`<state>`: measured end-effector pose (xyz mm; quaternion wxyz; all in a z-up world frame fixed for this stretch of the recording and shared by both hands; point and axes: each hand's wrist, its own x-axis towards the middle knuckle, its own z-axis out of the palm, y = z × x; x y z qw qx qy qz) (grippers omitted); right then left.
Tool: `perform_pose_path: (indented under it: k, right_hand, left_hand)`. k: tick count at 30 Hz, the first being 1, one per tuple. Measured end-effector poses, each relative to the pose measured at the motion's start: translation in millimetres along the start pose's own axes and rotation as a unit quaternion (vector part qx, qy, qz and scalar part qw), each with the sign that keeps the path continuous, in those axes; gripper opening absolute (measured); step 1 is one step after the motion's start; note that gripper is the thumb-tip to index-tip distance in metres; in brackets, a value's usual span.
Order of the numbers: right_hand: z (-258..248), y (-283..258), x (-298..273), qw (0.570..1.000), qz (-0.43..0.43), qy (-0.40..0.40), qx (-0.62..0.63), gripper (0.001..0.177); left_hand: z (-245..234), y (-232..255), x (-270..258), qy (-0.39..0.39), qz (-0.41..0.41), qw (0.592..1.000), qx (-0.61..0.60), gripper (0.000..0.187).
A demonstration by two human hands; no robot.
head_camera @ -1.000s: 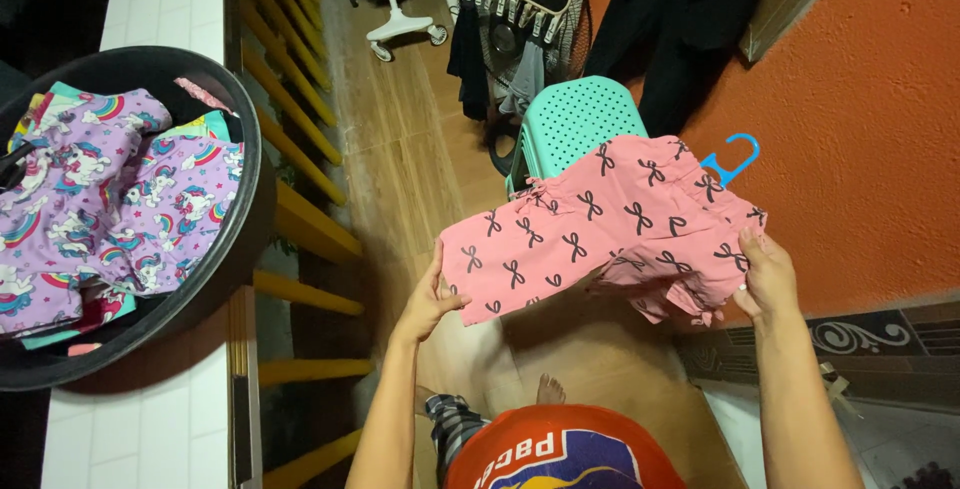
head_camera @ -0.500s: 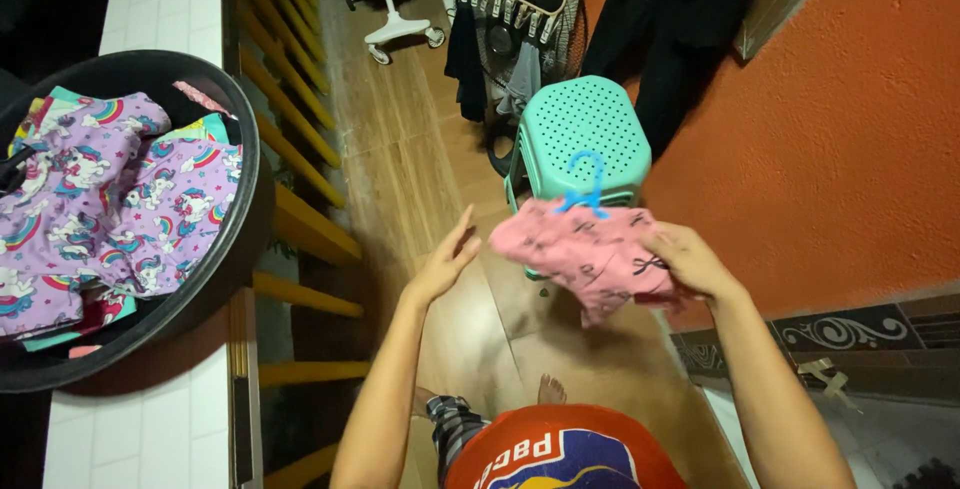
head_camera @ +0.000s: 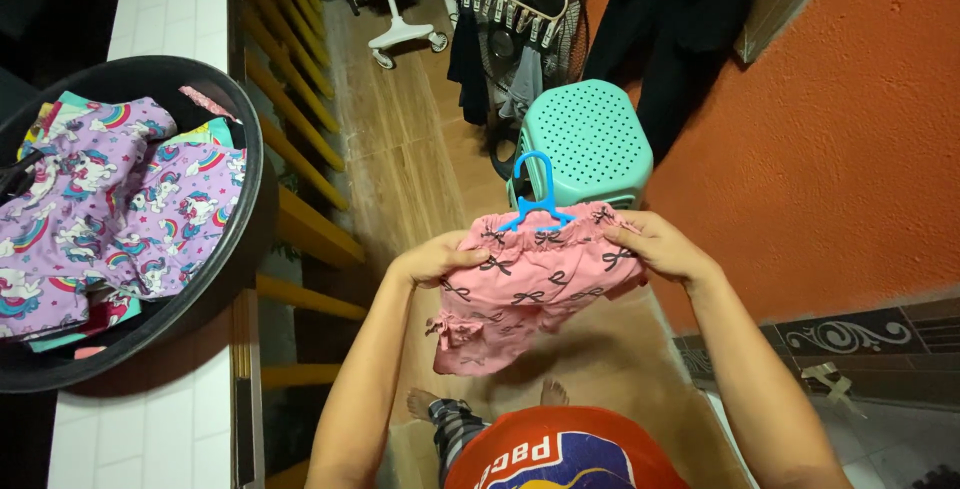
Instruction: Hanging various items of clothing onto hangers and placing them on a drying rack on a balcony at night.
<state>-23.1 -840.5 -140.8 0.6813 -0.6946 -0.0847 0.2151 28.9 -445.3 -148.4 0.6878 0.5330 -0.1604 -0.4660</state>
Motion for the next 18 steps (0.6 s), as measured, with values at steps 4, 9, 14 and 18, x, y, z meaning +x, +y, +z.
perform_pose_path:
  k: [4,9,14,18]
  right_hand:
    - [9,-11,-1,1.000,-0.018,-0.009,-0.001,0.037]
    - [-45,65,9,0.997,-0.052,0.052,0.014,0.025]
    - [-49,40,-5,0.996,-0.060,0.062,0.004,0.039]
    - [-45,29,-17,0.989,-0.028,0.098,-0.104,0.029]
  left_hand:
    - [0,0,-5,-0.029,-0.005,1.000,-0.010,0.047]
    - [30,27,-18,-0.043,0.037,0.998,0.011,0.045]
    - [39,53,-40,-0.002,0.074,0.997,0.019,0.049]
    - [41,66,-58,0.022,0.138,0.988,-0.068,0.055]
